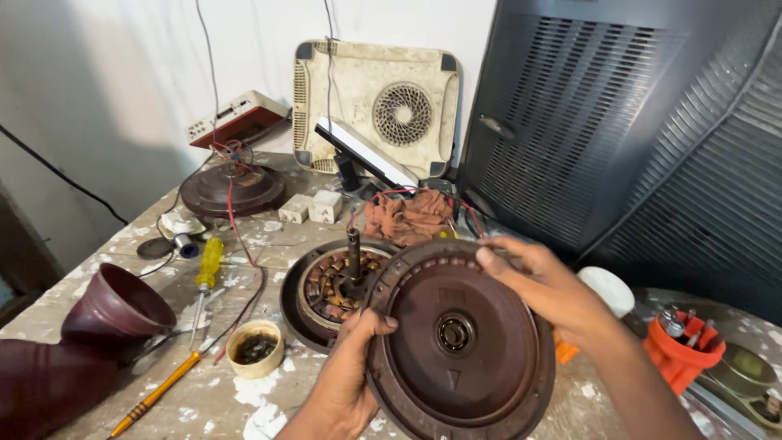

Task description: The person uses a screwdriver to unscrew fasteners from a ceiling fan motor housing, then lifts off the red metal cover and separates the housing from the stator. They set the cover aside, work on the exposed copper winding assembly, and handle the bearing and small parts, placing removed screws in a small container.

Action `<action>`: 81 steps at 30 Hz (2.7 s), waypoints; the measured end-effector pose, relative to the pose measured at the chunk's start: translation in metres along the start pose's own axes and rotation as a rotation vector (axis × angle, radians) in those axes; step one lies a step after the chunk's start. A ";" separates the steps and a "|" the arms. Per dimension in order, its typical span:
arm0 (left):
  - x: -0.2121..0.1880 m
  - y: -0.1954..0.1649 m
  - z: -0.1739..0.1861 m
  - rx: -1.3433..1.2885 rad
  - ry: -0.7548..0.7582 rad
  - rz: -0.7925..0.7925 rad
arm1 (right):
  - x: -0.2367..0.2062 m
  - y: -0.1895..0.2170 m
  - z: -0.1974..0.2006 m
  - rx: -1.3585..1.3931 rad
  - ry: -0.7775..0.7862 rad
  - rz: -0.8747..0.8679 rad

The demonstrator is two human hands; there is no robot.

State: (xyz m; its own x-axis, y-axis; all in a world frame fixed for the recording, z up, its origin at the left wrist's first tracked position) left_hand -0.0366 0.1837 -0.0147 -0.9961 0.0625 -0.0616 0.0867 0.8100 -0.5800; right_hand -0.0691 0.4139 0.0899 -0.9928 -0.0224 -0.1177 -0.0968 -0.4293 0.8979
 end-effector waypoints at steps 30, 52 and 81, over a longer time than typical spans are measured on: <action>-0.019 0.004 -0.014 0.260 0.093 -0.124 | 0.008 -0.042 -0.012 0.171 -0.055 0.110; -0.016 -0.078 -0.016 0.921 0.069 -0.956 | -0.046 -0.017 -0.001 -0.108 -0.395 0.268; 0.068 -0.106 -0.025 1.299 0.360 -0.733 | -0.034 -0.028 0.004 -0.065 -0.357 0.179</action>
State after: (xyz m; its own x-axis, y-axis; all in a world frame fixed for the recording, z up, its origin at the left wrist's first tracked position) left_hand -0.1142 0.1170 0.0625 -0.7575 0.1778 0.6281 -0.6485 -0.3156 -0.6927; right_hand -0.0324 0.4303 0.0700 -0.9568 0.2078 0.2034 0.0735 -0.5038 0.8607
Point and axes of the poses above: each hand's wrist, its own x-axis towards the middle knuckle, its own z-axis out of the back of the hand, y = z × x, the point moved 3 cm from there along x, towards the middle knuckle, and after that the axes turned 13 degrees about -z, right-handed, at the moved point
